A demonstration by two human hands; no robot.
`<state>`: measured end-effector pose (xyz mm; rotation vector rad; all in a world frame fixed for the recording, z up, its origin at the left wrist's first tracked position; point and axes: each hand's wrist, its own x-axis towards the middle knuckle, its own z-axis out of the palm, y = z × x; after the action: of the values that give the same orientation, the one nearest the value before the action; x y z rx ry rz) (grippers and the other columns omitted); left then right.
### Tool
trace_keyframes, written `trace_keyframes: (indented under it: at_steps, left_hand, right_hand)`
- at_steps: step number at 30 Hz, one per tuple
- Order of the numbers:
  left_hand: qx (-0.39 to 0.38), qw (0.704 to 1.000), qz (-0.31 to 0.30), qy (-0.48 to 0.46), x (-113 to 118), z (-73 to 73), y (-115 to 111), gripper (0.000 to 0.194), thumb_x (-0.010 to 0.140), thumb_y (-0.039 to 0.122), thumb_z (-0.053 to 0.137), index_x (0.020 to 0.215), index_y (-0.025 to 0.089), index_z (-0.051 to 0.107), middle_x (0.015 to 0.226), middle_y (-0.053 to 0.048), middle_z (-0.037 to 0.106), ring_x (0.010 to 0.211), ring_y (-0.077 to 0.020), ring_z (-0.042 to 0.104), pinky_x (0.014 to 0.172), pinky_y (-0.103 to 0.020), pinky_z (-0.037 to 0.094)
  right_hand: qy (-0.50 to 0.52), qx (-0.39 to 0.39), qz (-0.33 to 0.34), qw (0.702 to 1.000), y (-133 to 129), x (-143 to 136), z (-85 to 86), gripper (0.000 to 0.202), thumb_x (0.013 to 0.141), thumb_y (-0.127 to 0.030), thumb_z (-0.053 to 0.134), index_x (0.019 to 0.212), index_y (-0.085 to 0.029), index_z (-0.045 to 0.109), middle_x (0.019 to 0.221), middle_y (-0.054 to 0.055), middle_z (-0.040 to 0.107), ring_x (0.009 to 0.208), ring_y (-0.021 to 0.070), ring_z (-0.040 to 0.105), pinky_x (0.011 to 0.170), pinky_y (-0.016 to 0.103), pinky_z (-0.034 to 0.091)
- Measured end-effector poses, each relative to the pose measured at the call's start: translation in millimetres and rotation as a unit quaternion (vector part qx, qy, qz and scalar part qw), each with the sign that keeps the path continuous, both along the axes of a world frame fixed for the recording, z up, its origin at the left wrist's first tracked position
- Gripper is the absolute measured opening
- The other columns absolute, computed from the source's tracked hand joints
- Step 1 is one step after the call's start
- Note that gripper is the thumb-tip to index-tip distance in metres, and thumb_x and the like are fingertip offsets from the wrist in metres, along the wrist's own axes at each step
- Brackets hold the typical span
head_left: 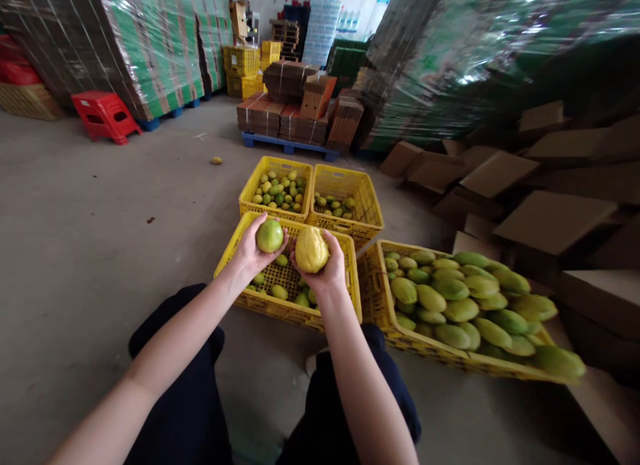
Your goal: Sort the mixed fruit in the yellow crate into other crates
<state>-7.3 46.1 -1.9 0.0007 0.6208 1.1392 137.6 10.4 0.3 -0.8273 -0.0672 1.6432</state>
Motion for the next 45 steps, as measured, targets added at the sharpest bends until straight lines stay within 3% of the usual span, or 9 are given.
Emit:
trace_keyframes:
  at_steps: [4,12,18,24,30,33,36,39,45]
  left_hand:
    - [-0.020,1.000,0.010,-0.017,-0.3,3.3,-2.2,0.024,0.088,0.024,0.064,0.110,0.015,0.066,0.076,-0.006,0.070,0.070,-0.0173,0.068,0.066,-0.027,0.058]
    - [0.005,1.000,-0.018,-0.011,0.4,3.7,-0.5,0.021,0.091,0.023,0.055,0.107,0.015,0.066,0.079,-0.008,0.072,0.071,-0.0190,0.071,0.063,-0.028,0.058]
    - [0.017,0.998,0.054,-0.006,-3.7,0.7,0.2,0.025,0.085,0.021,0.064,0.109,0.019,0.065,0.083,-0.006,0.074,0.072,-0.0193,0.070,0.071,-0.034,0.062]
    - [0.013,1.000,0.010,-0.022,-1.9,2.3,0.4,0.023,0.089,0.024,0.061,0.111,0.018,0.066,0.078,-0.005,0.070,0.072,-0.0190,0.069,0.075,-0.036,0.061]
    - [-0.009,0.998,0.060,-0.018,-1.0,-2.7,4.2,0.022,0.099,0.027,0.049,0.113,0.018,0.063,0.086,-0.007,0.072,0.077,-0.0196,0.071,0.077,-0.037,0.061]
    - [-0.017,0.997,0.069,-0.003,-1.6,-4.5,4.5,0.023,0.096,0.035,0.059,0.113,0.020,0.063,0.087,-0.006,0.070,0.080,-0.0207,0.070,0.080,-0.038,0.061]
    - [-0.009,0.996,0.092,0.014,-1.1,-1.1,2.7,0.023,0.086,0.029,0.071,0.107,0.022,0.064,0.083,-0.003,0.069,0.078,-0.0185,0.069,0.080,-0.034,0.060]
    - [-0.010,0.996,0.094,-0.006,-1.4,5.8,-0.7,0.018,0.083,0.022,0.070,0.101,0.021,0.067,0.077,-0.002,0.069,0.072,-0.0155,0.068,0.075,-0.029,0.059]
    - [-0.001,0.997,0.057,-0.048,-1.4,11.3,-2.5,0.017,0.096,0.027,0.054,0.103,0.018,0.067,0.080,-0.005,0.072,0.076,-0.0170,0.072,0.073,-0.029,0.061]
  right_hand:
    - [-0.008,0.006,-0.015,1.000,-3.1,-1.4,9.2,0.010,0.083,-0.031,0.067,0.081,-0.021,0.065,0.067,0.000,0.071,0.056,0.0159,0.066,0.067,0.036,0.065]
    - [0.046,0.007,0.053,0.998,0.5,1.3,1.8,0.025,0.089,-0.041,0.058,0.092,-0.019,0.069,0.073,0.008,0.076,0.069,0.0249,0.075,0.063,0.039,0.064]
    - [0.035,-0.010,-0.016,0.999,0.2,2.9,1.3,0.020,0.091,-0.039,0.059,0.087,-0.022,0.068,0.071,0.002,0.075,0.064,0.0191,0.072,0.064,0.035,0.064]
    - [0.040,0.049,0.001,0.998,0.3,-0.7,0.5,0.015,0.089,-0.032,0.062,0.093,-0.020,0.070,0.080,0.004,0.078,0.075,0.0211,0.075,0.076,0.040,0.065]
    - [0.041,0.016,-0.013,0.999,0.4,-1.7,0.6,0.026,0.092,-0.045,0.060,0.090,-0.020,0.068,0.079,0.005,0.077,0.072,0.0198,0.074,0.063,0.033,0.063]
    - [0.034,0.021,-0.070,0.997,1.1,-1.1,1.2,0.017,0.087,-0.040,0.069,0.087,-0.023,0.066,0.076,-0.001,0.075,0.069,0.0161,0.071,0.063,0.030,0.062]
    - [0.039,0.018,-0.079,0.996,1.5,-0.5,0.9,0.013,0.084,-0.036,0.070,0.088,-0.024,0.066,0.076,0.000,0.074,0.070,0.0171,0.070,0.063,0.031,0.061]
    - [0.065,0.030,-0.078,0.994,1.8,1.1,-1.6,0.020,0.085,-0.042,0.066,0.092,-0.023,0.067,0.080,0.002,0.075,0.074,0.0189,0.071,0.065,0.032,0.061]
    - [0.094,0.022,-0.093,0.991,2.7,5.5,-0.8,0.038,0.092,-0.052,0.050,0.102,-0.021,0.070,0.083,0.007,0.076,0.080,0.0212,0.072,0.069,0.034,0.062]
